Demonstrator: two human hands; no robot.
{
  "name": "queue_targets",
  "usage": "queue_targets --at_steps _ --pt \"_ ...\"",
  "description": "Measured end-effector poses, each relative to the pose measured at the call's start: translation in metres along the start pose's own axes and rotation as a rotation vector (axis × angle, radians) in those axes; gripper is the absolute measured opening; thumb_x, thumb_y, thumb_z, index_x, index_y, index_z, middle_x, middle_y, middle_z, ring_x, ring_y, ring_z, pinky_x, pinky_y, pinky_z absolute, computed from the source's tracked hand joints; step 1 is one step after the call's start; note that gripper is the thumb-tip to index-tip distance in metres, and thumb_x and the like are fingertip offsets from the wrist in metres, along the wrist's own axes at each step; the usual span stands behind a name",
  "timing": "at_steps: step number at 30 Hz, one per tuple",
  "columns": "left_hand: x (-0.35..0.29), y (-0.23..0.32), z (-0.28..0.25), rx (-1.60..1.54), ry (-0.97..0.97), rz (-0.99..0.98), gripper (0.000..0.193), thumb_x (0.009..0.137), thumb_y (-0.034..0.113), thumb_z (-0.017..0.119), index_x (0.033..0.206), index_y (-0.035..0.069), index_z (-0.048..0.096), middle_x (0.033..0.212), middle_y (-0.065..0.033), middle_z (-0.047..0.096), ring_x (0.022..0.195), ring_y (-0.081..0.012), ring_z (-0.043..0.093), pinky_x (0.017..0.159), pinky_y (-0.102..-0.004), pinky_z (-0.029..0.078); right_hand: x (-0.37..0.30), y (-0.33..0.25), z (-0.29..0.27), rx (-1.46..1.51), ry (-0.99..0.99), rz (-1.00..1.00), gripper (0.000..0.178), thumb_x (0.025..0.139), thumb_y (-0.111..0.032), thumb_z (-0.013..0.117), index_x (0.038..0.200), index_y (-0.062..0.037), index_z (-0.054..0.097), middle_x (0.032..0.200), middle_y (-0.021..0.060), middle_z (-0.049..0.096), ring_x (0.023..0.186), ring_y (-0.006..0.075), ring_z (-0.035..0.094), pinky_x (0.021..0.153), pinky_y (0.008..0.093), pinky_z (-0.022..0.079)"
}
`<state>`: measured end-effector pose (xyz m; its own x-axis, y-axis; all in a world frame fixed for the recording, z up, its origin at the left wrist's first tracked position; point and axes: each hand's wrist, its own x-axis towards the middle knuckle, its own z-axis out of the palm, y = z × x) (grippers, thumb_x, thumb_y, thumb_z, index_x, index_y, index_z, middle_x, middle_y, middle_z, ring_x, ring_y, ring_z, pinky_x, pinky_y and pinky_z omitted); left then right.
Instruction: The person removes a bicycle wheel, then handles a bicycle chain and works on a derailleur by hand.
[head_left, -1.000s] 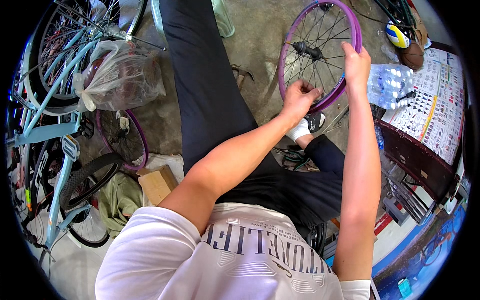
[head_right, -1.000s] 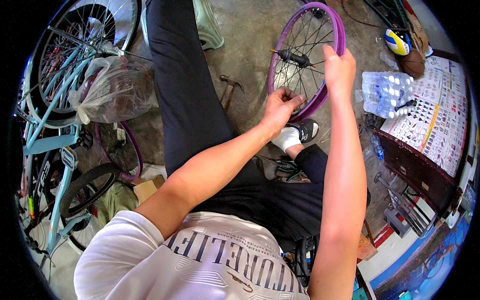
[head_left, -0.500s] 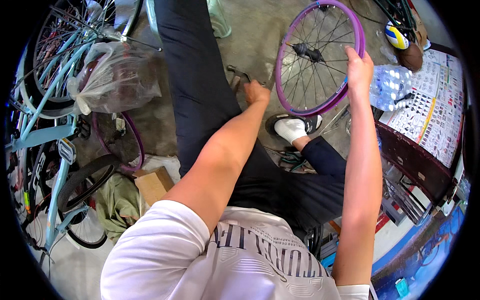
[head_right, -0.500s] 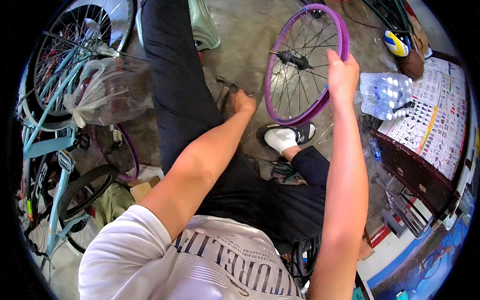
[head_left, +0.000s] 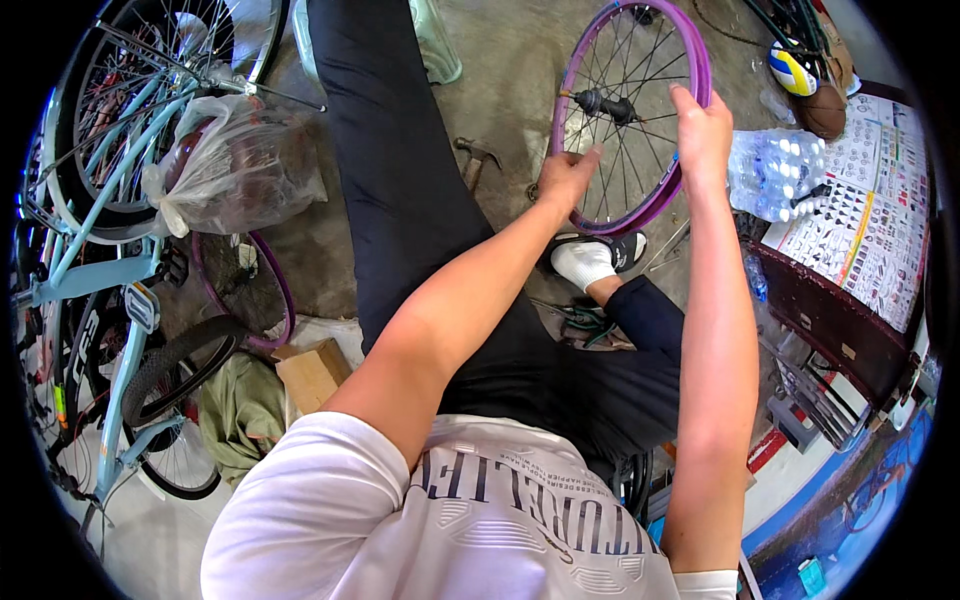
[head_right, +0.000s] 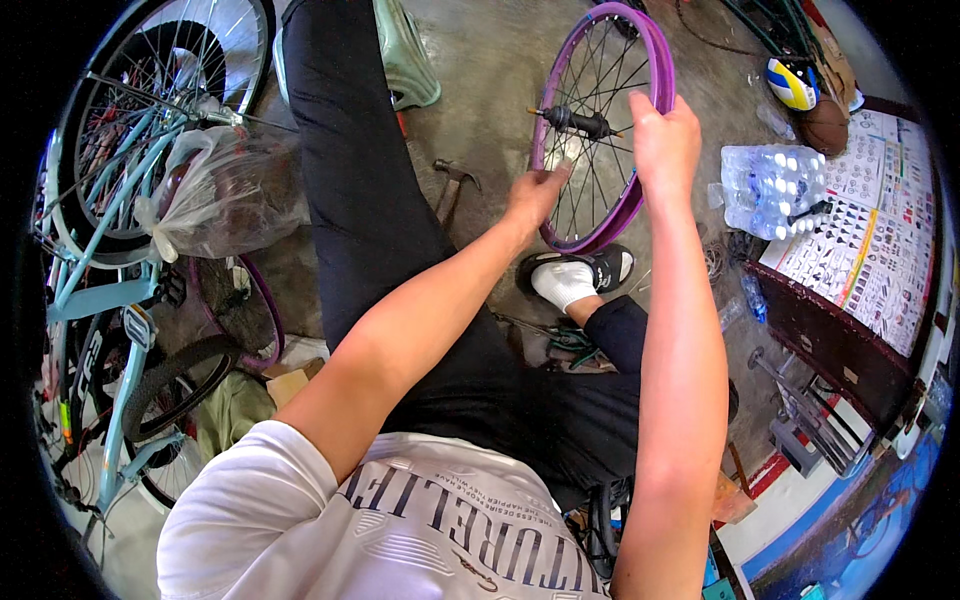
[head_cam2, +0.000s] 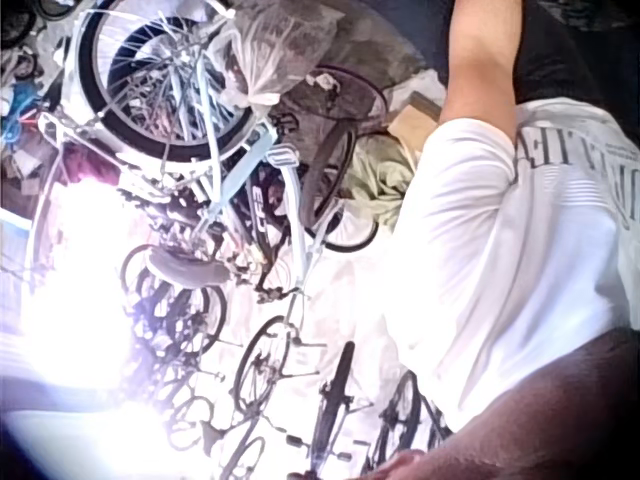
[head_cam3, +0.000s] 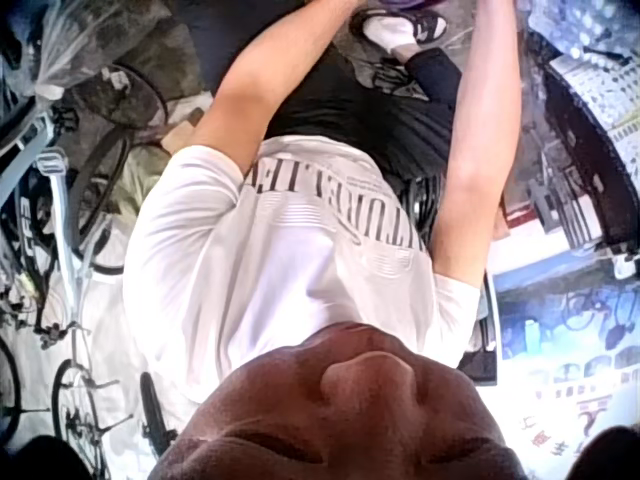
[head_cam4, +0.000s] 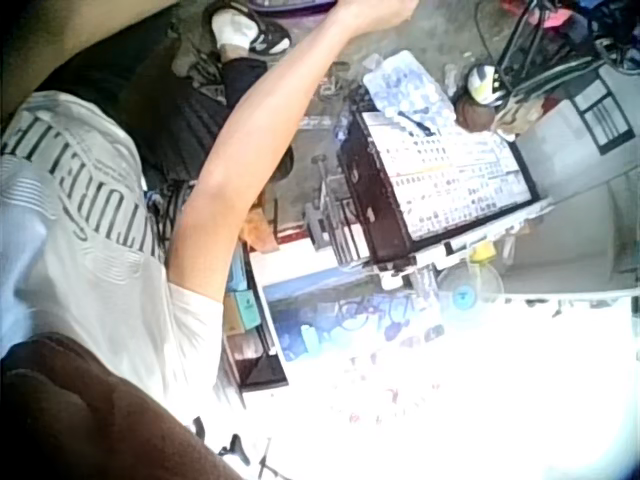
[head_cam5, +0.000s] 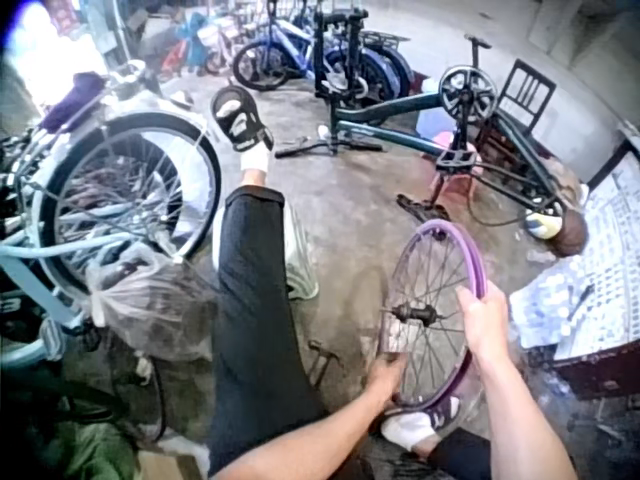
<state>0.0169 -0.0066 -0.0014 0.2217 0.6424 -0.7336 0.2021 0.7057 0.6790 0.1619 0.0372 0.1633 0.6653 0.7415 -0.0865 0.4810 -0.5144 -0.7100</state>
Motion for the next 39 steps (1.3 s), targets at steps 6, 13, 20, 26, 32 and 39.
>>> queue_targets --at_steps 6,13,20,26,32,39 --pt "-0.027 0.014 0.003 0.149 -0.012 -0.003 0.055 0.085 0.051 0.078 0.097 -0.003 0.076 0.091 -0.0121 0.074 0.086 -0.0224 0.068 0.081 -0.0376 0.052 -0.008 -0.012 0.004 -0.025 0.008 -0.010 0.037 0.083 -0.034 0.066 0.089 0.0016 0.067 0.076 0.0161 0.069 0.075 0.0287 0.066 0.076 0.0432 0.050" --pt "-0.041 0.011 0.002 -0.132 -0.040 -0.097 0.044 0.088 0.038 0.078 0.101 -0.004 0.075 0.099 -0.0134 0.074 0.092 -0.0207 0.067 0.085 -0.0365 0.049 -0.005 -0.015 0.007 -0.065 -0.002 -0.013 0.036 0.083 -0.034 0.065 0.089 0.0010 0.067 0.076 0.0177 0.068 0.076 0.0301 0.066 0.077 0.0437 0.050" --pt "-0.045 0.021 -0.002 -0.154 -0.018 -0.142 0.040 0.088 0.033 0.078 0.102 -0.004 0.074 0.100 -0.0137 0.074 0.093 -0.0205 0.066 0.085 -0.0363 0.049 -0.003 -0.012 0.011 -0.017 0.012 -0.010 0.036 0.083 -0.034 0.065 0.089 0.0010 0.067 0.076 0.0169 0.068 0.076 0.0301 0.066 0.077 0.0433 0.050" --pt "-0.029 -0.002 0.011 -0.121 -0.030 -0.072 0.044 0.090 0.034 0.076 0.110 -0.005 0.071 0.101 -0.0135 0.073 0.094 -0.0228 0.065 0.085 -0.0368 0.049 0.000 -0.008 0.005 -0.032 0.000 -0.007 0.037 0.084 -0.035 0.068 0.094 0.0007 0.069 0.079 0.0163 0.069 0.076 0.0277 0.065 0.077 0.0421 0.050" --pt "-0.026 0.014 0.000 0.033 0.074 0.036 0.056 0.093 0.038 0.071 0.125 -0.008 0.063 0.118 -0.0181 0.070 0.110 -0.0272 0.065 0.097 -0.0376 0.048 0.003 0.003 -0.014 -0.070 0.147 -0.041 0.044 0.086 -0.042 0.073 0.100 -0.0001 0.070 0.080 0.0147 0.069 0.077 0.0250 0.064 0.077 0.0395 0.050" --pt "-0.011 0.044 -0.035 -0.168 0.162 0.053 0.046 0.096 0.029 0.067 0.126 -0.006 0.063 0.116 -0.0135 0.069 0.105 -0.0210 0.063 0.093 -0.0349 0.048 0.027 0.036 -0.029 0.416 0.160 0.116 0.048 0.087 -0.036 0.078 0.113 0.0032 0.066 0.103 0.0107 0.069 0.095 0.0185 0.059 0.086 0.0330 0.046"
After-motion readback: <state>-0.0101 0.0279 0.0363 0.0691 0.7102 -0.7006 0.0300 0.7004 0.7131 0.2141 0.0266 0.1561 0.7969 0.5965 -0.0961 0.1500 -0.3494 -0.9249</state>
